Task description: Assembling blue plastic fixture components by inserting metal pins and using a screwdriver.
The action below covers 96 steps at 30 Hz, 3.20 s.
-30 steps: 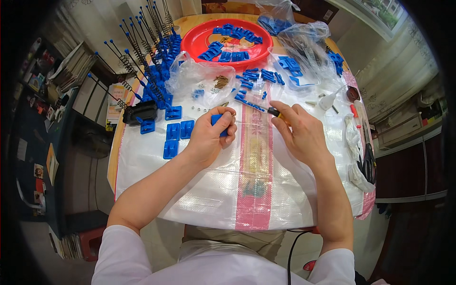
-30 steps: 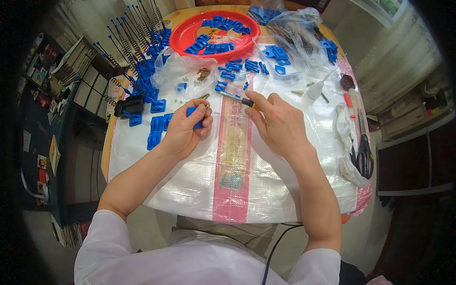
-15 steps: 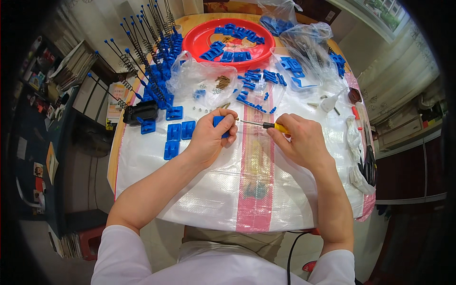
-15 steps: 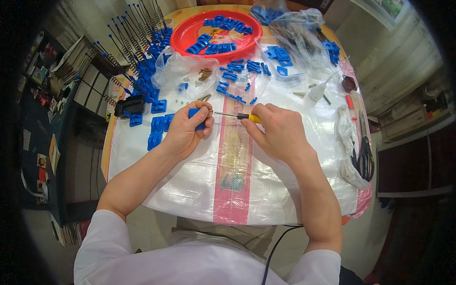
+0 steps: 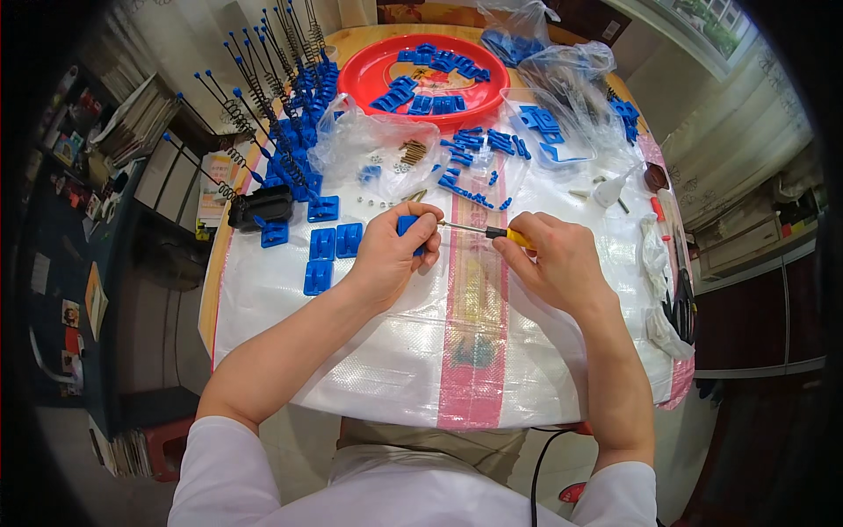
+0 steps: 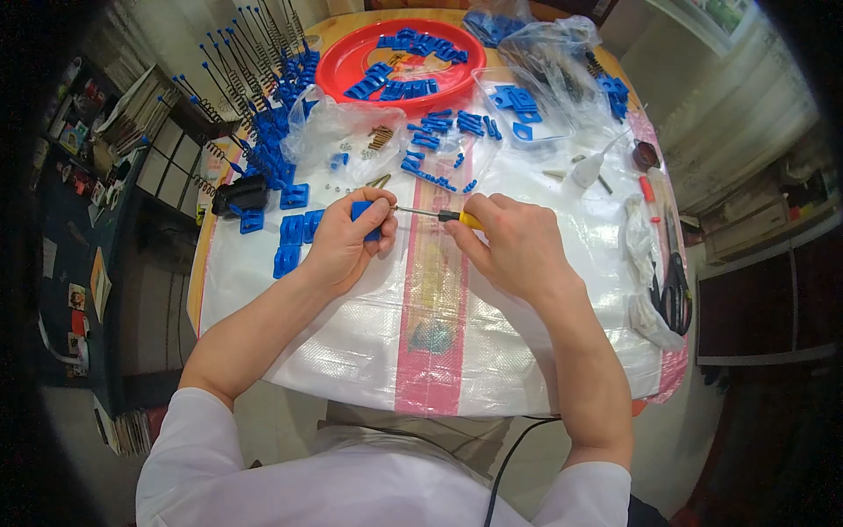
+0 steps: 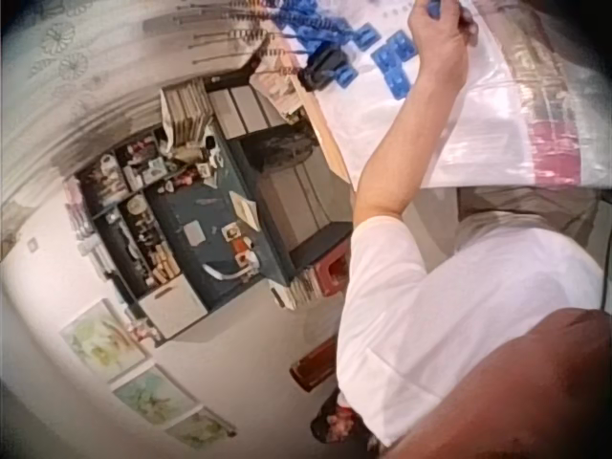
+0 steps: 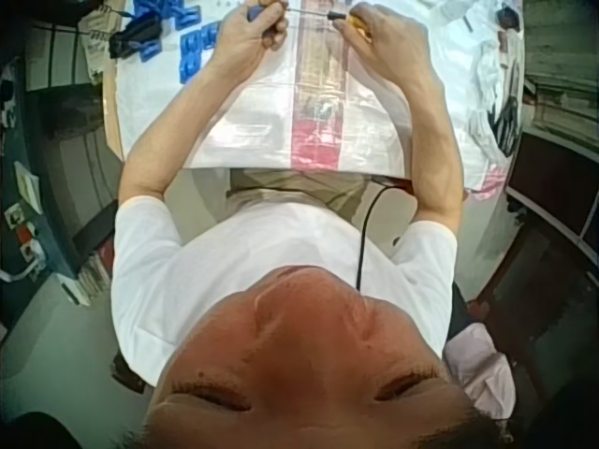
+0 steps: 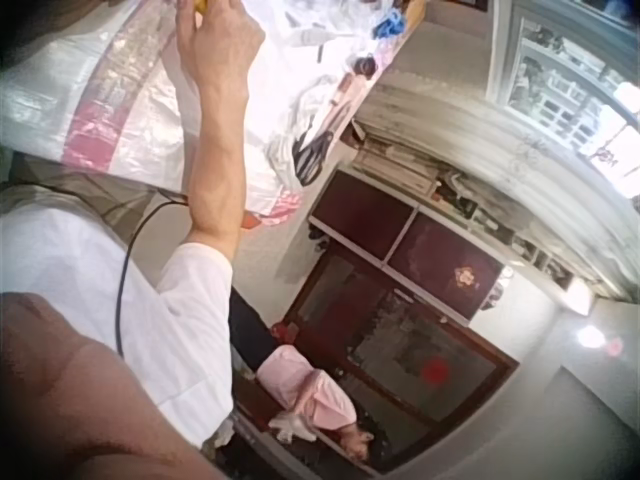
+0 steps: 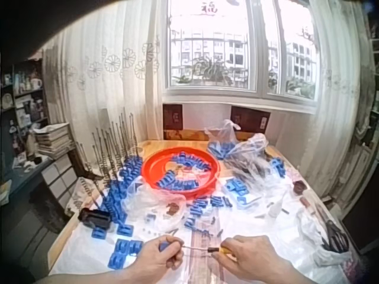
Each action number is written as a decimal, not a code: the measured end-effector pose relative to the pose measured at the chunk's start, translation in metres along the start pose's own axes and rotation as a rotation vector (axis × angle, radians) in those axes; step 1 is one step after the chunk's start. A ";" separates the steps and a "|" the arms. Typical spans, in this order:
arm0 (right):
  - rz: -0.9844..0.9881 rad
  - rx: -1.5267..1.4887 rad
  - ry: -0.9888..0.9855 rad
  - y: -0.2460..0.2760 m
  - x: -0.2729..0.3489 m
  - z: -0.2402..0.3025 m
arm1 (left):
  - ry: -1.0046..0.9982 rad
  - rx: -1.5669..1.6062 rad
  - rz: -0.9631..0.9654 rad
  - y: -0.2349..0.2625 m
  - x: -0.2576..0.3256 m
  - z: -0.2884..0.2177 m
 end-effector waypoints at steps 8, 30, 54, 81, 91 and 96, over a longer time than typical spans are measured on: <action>0.039 -0.036 0.017 0.002 0.001 0.001 | -0.078 -0.126 -0.046 -0.002 0.001 0.000; 0.223 -0.123 0.118 -0.004 0.003 0.017 | -0.077 -0.209 0.020 -0.008 0.005 0.002; 0.203 0.008 -0.066 0.002 0.004 -0.008 | -0.081 -0.068 -0.033 -0.006 0.006 -0.008; 0.180 0.079 -0.127 0.003 0.004 -0.017 | -0.065 0.211 0.121 -0.002 0.003 -0.002; -0.169 0.131 -0.342 0.007 0.005 -0.043 | -0.203 0.120 0.277 -0.012 0.007 -0.005; -0.113 0.204 -0.432 0.005 0.006 -0.046 | -0.087 0.113 0.350 -0.023 0.017 -0.005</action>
Point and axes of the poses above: each hand's wrist, its own x-axis away from the middle knuckle, its own y-axis out of the back of the hand, z = x × y, the point moved 3 cm from there along -x, towards the middle knuckle, and after that the axes turned 8 degrees about -x, right-handed, at the moved point
